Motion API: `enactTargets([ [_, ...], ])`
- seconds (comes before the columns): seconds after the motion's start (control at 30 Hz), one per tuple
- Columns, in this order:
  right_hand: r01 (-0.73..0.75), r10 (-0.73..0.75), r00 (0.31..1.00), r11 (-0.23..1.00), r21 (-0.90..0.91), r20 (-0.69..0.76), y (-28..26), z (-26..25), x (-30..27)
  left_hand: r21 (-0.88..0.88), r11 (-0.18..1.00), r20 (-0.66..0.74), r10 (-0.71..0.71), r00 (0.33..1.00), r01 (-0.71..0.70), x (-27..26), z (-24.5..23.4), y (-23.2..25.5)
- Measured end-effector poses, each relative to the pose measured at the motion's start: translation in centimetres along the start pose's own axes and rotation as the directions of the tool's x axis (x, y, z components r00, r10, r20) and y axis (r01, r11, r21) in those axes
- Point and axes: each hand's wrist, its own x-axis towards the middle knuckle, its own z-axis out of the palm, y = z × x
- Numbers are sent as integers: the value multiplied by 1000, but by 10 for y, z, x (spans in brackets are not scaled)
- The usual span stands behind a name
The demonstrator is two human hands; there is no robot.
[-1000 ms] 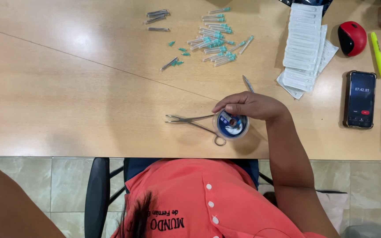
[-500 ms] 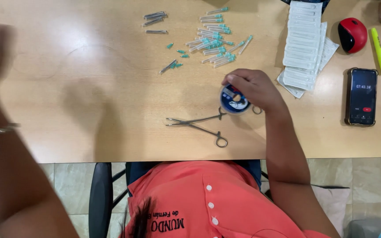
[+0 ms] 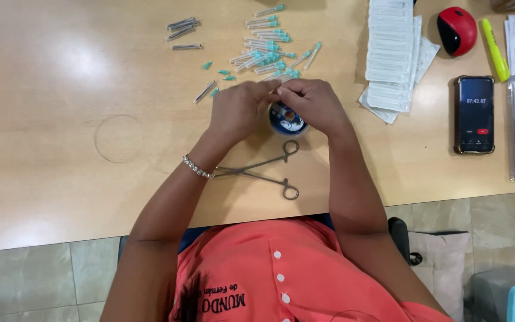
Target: The person is practicing surgical suturing techniques, including threading a needle and tying knots using surgical instruments like forceps.
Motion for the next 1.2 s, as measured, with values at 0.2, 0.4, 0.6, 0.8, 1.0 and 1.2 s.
enactTargets([
  [0.2, -57, 77, 976, 993, 107, -203, -8, 8, 5, -62, 968, -354, 205, 913, -241, 7, 19, -32],
  [0.4, 179, -472, 802, 775, -606, -365, 62, 36, 30, 122, 976, -297, 211, 931, -182, 4, 32, -37],
  [0.6, 177, -554, 729, 720, -671, -402, 61, 36, 29, 157, 971, -335, 223, 916, -179, 5, 37, -41],
  [0.8, -48, -444, 751, 701, -712, -488, 55, 3, -46, 158, 976, -322, 195, 926, -151, 5, 39, -41],
  [1.0, -135, -320, 796, 735, -665, -515, 113, 25, -89, 44, 995, -80, 89, 993, -86, -4, 24, -31],
  [1.2, -207, -327, 767, 688, -696, -552, 122, 25, -96, 77, 984, -102, 171, 980, -164, -10, 32, -26],
])
